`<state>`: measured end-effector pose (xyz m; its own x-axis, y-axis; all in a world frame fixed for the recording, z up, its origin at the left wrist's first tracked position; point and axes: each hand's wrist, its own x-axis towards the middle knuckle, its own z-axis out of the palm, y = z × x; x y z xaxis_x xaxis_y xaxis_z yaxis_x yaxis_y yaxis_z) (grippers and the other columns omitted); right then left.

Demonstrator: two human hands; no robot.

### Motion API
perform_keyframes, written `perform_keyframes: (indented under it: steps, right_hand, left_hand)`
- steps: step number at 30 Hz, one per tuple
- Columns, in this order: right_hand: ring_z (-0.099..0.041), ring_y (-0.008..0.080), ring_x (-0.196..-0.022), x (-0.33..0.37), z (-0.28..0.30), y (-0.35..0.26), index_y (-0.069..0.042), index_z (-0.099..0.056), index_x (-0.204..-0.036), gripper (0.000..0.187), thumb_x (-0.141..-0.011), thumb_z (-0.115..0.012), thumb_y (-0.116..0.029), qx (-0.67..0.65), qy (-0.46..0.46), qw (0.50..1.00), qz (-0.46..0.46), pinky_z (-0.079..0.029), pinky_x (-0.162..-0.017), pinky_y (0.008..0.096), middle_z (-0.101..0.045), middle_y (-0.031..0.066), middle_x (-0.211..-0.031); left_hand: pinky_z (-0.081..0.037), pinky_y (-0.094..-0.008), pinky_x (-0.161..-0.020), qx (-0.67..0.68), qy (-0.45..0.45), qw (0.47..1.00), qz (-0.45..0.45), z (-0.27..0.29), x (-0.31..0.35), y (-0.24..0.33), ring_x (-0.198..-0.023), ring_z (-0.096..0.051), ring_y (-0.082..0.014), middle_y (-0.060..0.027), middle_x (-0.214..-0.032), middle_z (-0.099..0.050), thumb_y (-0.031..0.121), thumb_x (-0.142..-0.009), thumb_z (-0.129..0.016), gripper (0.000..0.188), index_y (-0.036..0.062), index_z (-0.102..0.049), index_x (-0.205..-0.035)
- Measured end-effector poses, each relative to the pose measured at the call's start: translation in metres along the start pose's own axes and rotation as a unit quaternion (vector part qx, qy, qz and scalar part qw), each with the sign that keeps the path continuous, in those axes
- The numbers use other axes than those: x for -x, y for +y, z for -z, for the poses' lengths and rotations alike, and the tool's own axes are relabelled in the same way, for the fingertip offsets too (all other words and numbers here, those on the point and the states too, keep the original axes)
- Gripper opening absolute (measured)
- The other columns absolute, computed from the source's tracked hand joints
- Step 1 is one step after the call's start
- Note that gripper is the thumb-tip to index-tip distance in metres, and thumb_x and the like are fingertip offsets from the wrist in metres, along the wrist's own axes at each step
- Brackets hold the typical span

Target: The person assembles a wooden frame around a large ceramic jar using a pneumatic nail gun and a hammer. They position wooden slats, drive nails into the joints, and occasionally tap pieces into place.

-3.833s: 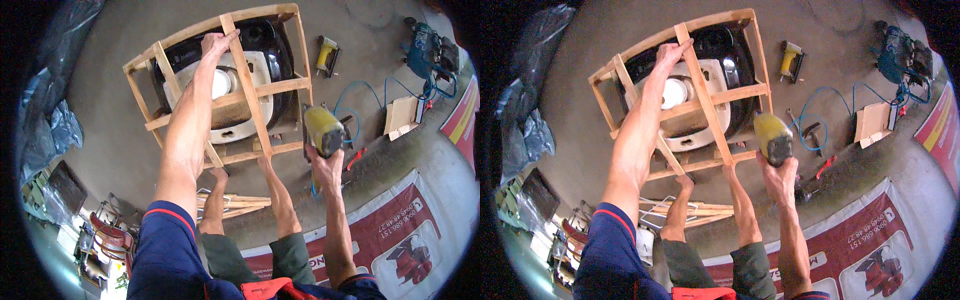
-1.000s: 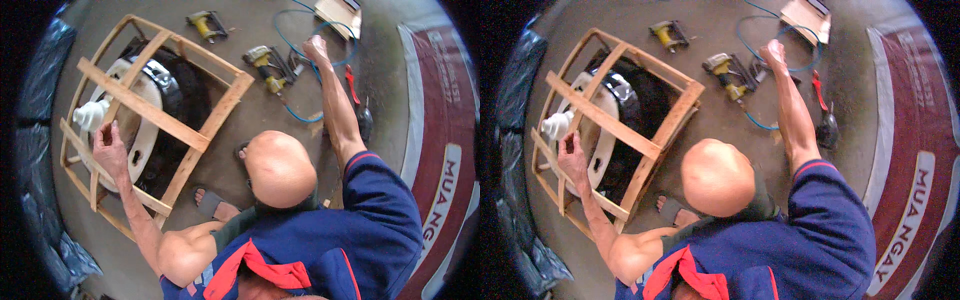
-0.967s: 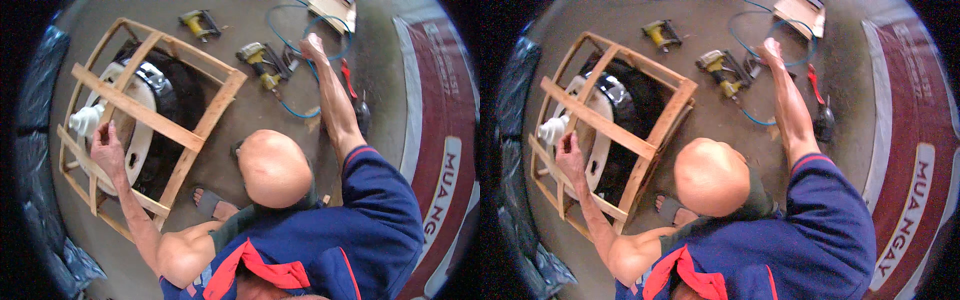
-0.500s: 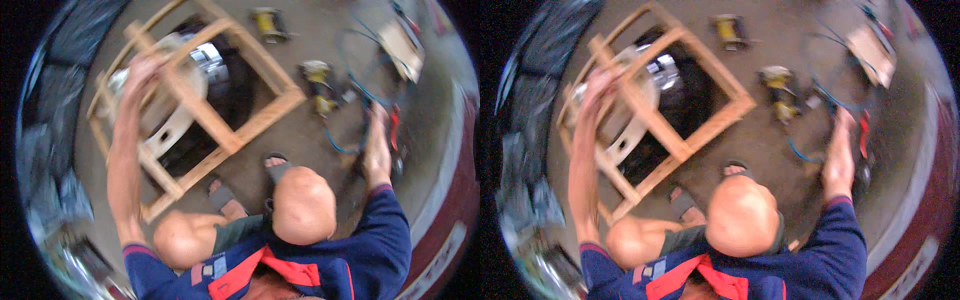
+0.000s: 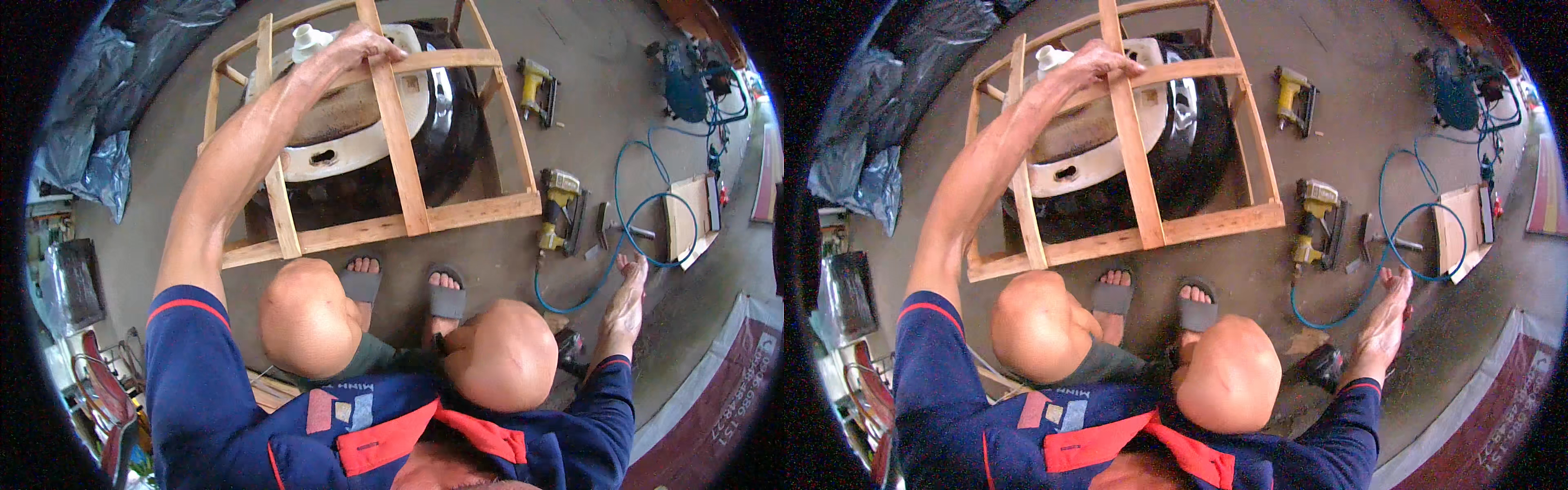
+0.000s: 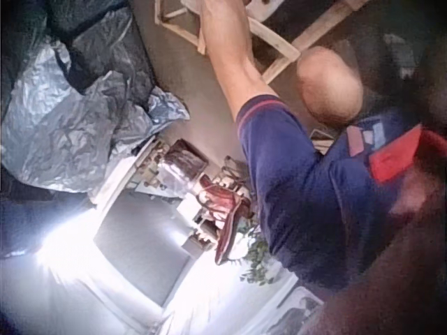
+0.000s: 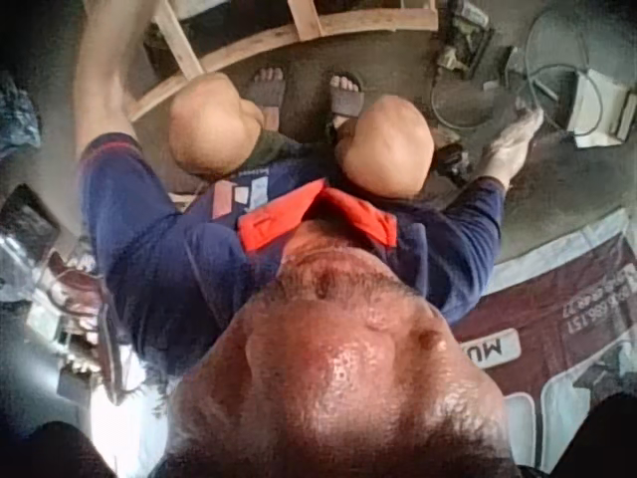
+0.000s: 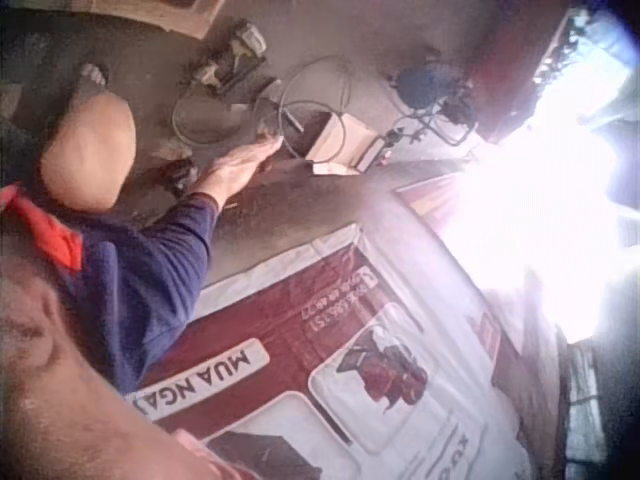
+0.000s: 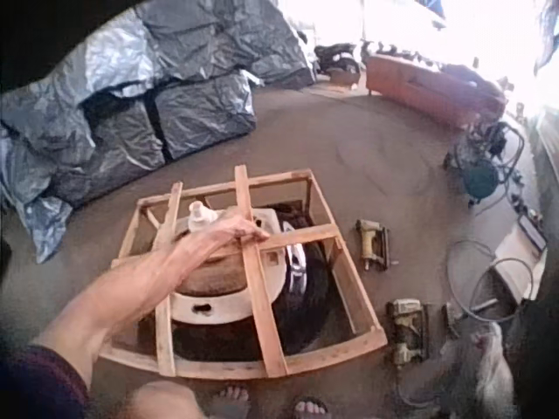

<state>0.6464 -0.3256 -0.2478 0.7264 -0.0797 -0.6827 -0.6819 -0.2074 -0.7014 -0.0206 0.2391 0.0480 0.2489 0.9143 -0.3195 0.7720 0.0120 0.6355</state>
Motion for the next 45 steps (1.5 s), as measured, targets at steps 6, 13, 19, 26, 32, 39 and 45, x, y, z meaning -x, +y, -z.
perform_keyframes:
  steps: [6,13,19,26,32,39,45]
  right_hand:
    - [-0.058,0.0227,-0.064,-0.006,-0.012,0.012,-0.01,-0.061,-0.097,0.014,-0.085,-0.068,-0.013,-0.015,-0.019,0.999,0.023,-0.047,-0.056,0.0401,-0.062,0.0085,-0.078]
    - [-0.056,0.0225,-0.059,-0.017,-0.061,0.028,-0.012,-0.059,-0.09,0.017,-0.082,-0.074,-0.011,-0.003,-0.089,0.996,0.017,-0.044,-0.05,0.0371,-0.06,0.0067,-0.072]
    - [-0.053,0.0203,-0.056,-0.111,-0.072,-0.085,-0.011,-0.062,-0.084,0.034,-0.071,-0.09,-0.024,0.098,0.118,0.966,0.209,-0.044,-0.046,0.041,-0.06,0.0049,-0.071]
    - [-0.063,0.022,-0.08,-0.035,-0.074,-0.07,-0.005,-0.07,-0.09,0.016,-0.089,-0.072,-0.021,-0.039,0.036,0.984,0.17,-0.054,-0.071,0.0391,-0.065,0.0066,-0.086]
    - [-0.064,0.0196,-0.073,0.119,-0.033,-0.147,-0.004,-0.07,-0.092,0.02,-0.096,-0.069,-0.024,-0.138,0.3,0.879,0.344,-0.058,-0.07,0.0415,-0.065,0.0045,-0.076]
    - [-0.058,0.0177,-0.067,0.219,0.034,-0.196,-0.007,-0.064,-0.087,0.022,-0.1,-0.067,-0.024,-0.176,0.247,0.842,0.447,-0.056,-0.07,0.0404,-0.058,0.0023,-0.07]
    - [-0.05,0.0164,-0.063,0.229,0.083,-0.256,-0.011,-0.056,-0.081,0.026,-0.101,-0.066,-0.024,-0.163,-0.007,0.868,0.47,-0.053,-0.071,0.038,-0.05,0.0004,-0.067]
  left_hand:
    - [-0.053,-0.0416,-0.073,0.082,-0.052,0.995,0.015,-0.02,0.008,0.007,-0.085,-0.063,-0.0211,-0.0065,-0.086,-0.066,0.033,-0.068,-0.098,0.045,0.004,-0.07,-0.088]
    - [-0.058,-0.0386,-0.073,0.163,-0.005,0.985,0.057,-0.015,0.012,-0.011,-0.079,-0.067,-0.0204,-0.007,-0.088,-0.07,0.016,-0.069,-0.098,0.044,0.0019,-0.069,-0.1]
    - [-0.05,-0.033,-0.058,0.071,0.023,0.994,-0.075,-0.03,-0.022,-0.015,-0.066,-0.061,-0.0167,-0.0052,-0.076,-0.066,0.03,-0.063,-0.099,0.047,0.002,-0.073,-0.09]
    - [-0.063,-0.032,-0.072,0.09,-0.058,0.994,-0.022,0.071,-0.035,-0.003,-0.08,-0.069,-0.0155,-0.0063,-0.092,-0.066,0.044,-0.09,-0.08,0.051,-0.001,-0.066,-0.11]
    - [-0.063,-0.0327,-0.079,0.108,-0.104,0.988,-0.043,0.129,-0.01,0.007,-0.106,-0.07,-0.0292,-0.0211,-0.116,-0.07,0.035,-0.088,-0.084,0.059,-0.008,-0.065,-0.124]
    - [-0.063,-0.0357,-0.079,0.155,-0.146,0.974,-0.082,0.14,-0.007,0.008,-0.097,-0.073,-0.0292,-0.0205,-0.112,-0.072,0.032,-0.091,-0.081,0.056,-0.0083,-0.064,-0.126]
    - [-0.062,-0.0331,-0.082,0.203,-0.174,0.957,-0.112,0.142,0.015,0.005,-0.097,-0.073,-0.0233,-0.0173,-0.111,-0.073,0.028,-0.098,-0.073,0.042,-0.0039,-0.066,-0.125]
